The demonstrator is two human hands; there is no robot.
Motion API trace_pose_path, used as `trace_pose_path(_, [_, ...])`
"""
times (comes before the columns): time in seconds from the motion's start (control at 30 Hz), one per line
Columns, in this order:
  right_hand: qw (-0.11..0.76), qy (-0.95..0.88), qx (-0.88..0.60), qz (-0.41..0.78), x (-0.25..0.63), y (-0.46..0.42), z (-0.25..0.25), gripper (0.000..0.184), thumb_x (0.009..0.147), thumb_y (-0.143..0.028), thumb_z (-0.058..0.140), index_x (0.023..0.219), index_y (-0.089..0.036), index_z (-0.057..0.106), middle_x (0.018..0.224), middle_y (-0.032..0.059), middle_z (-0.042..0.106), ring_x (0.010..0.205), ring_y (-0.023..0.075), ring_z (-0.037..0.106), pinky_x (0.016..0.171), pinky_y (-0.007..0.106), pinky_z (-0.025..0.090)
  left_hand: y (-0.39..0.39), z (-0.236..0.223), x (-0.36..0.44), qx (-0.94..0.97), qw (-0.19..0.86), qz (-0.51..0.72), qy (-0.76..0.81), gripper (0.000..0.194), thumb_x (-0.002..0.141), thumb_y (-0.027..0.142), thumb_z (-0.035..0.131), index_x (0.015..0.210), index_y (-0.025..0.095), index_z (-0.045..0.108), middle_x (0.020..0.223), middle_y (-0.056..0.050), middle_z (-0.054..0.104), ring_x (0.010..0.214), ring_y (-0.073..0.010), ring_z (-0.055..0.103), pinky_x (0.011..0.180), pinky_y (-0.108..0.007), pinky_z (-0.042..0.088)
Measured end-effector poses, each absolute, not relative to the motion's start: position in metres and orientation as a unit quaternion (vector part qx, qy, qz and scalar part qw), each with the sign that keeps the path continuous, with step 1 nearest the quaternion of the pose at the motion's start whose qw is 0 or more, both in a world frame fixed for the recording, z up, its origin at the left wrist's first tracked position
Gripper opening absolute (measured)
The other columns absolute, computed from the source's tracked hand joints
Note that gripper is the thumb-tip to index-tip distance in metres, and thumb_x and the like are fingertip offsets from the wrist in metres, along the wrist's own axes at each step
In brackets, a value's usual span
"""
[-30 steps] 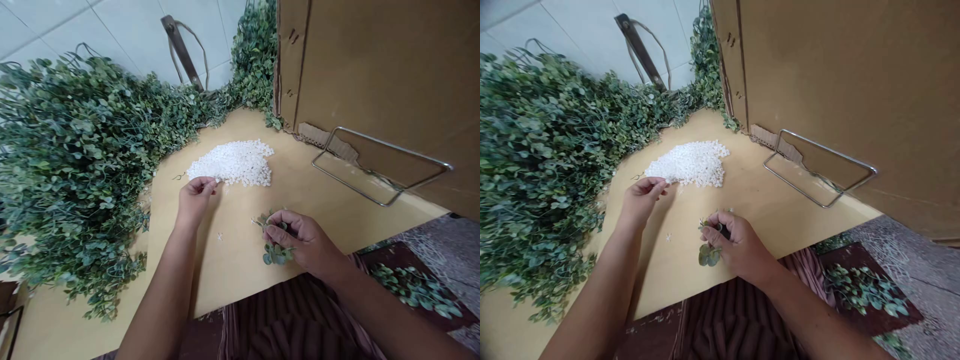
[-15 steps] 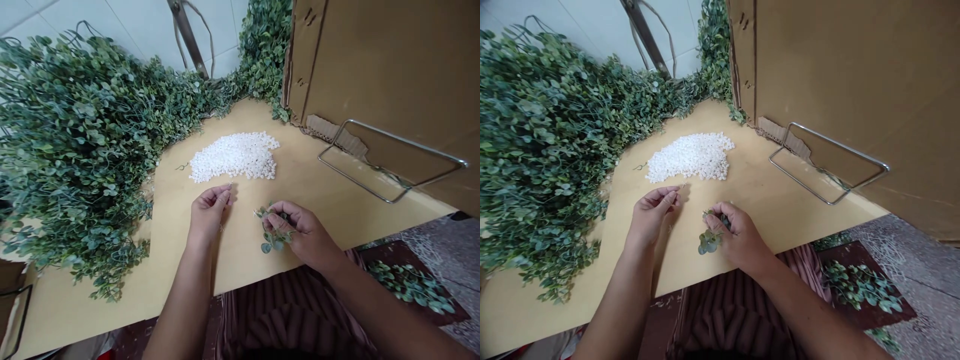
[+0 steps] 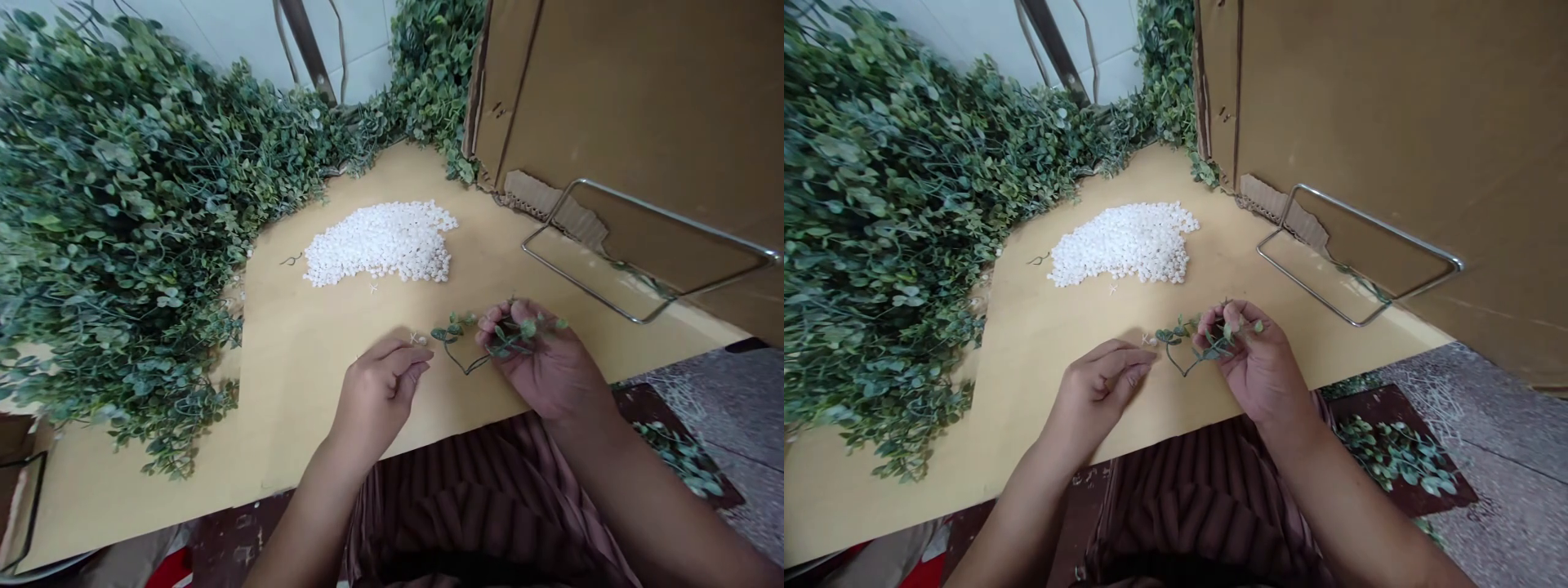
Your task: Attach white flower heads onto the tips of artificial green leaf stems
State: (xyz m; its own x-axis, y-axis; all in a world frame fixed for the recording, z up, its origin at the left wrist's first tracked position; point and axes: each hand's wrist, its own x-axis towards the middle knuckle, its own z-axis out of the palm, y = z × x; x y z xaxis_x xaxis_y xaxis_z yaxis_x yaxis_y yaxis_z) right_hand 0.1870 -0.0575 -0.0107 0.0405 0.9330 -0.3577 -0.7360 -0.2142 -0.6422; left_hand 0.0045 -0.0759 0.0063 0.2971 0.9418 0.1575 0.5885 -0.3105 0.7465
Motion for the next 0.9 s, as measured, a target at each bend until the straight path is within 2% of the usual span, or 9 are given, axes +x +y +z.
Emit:
trace_pose_path(0.17, [0.6,-0.094,-0.376,0.7,0.196,-0.056,-0.008,0.037,0.046,-0.029,0.083,0.063,-0.016,0.053,0.062,-0.0053,0.056,0.057,0.0039,0.056,0.049,0.014,0.051,-0.059,0.0,0.013,0.826,0.174,0.249,0.474,0.019,0.079,0.007,0.053,0.082,0.017,0.07,0.089,-0.007,0.07,0.08,-0.0181,0.066,0.069,-0.03,0.055])
trace_pose_path(0.33, [0.603,-0.097,-0.376,0.696,0.197,-0.06,-0.004,0.035,0.047,-0.03,0.083,0.064,-0.016,0.055,0.062,-0.0052,0.056,0.055,0.0034,0.056,0.048,0.013,0.05,-0.033,0.011,0.012,0.823,0.083,0.297,0.477,0.016,0.081,0.011,0.054,0.084,0.016,0.069,0.107,-0.012,0.068,0.108,-0.0261,0.06,0.091,-0.045,0.049])
trace_pose_path(0.43, [0.6,-0.116,-0.373,0.698,0.196,-0.064,-0.005,0.032,0.051,-0.032,0.08,0.064,-0.016,0.055,0.063,-0.0043,0.057,0.055,0.0035,0.056,0.049,0.014,0.05,-0.028,0.013,0.005,0.779,0.093,0.333,0.524,0.015,0.081,0.016,0.055,0.082,0.017,0.07,0.104,-0.011,0.07,0.103,-0.0239,0.063,0.09,-0.043,0.05])
trace_pose_path(0.67, [0.567,-0.161,-0.387,0.709,0.194,-0.067,-0.006,0.027,0.061,-0.035,0.074,0.063,-0.015,0.055,0.062,-0.0028,0.054,0.055,0.0042,0.052,0.048,0.015,0.047,-0.039,0.006,-0.009,0.753,0.18,0.283,0.566,0.019,0.08,0.015,0.055,0.086,0.02,0.072,0.106,-0.009,0.069,0.097,-0.0227,0.065,0.085,-0.04,0.052])
trace_pose_path(0.83, [0.553,-0.176,-0.396,0.711,0.19,-0.066,-0.007,0.029,0.061,-0.035,0.073,0.064,-0.015,0.053,0.063,-0.0021,0.055,0.054,0.0044,0.052,0.049,0.016,0.046,-0.04,0.006,-0.005,0.771,0.189,0.286,0.536,0.02,0.081,0.013,0.053,0.083,0.021,0.071,0.1,-0.008,0.071,0.101,-0.0224,0.063,0.09,-0.038,0.049])
trace_pose_path(0.9, [0.55,-0.176,-0.402,0.711,0.189,-0.067,-0.006,0.03,0.06,-0.036,0.074,0.065,-0.015,0.052,0.062,-0.0024,0.055,0.053,0.0039,0.052,0.05,0.015,0.045,-0.04,0.006,-0.003,0.772,0.189,0.29,0.533,0.019,0.079,0.013,0.054,0.08,0.021,0.072,0.095,-0.009,0.071,0.096,-0.0223,0.064,0.087,-0.038,0.049])
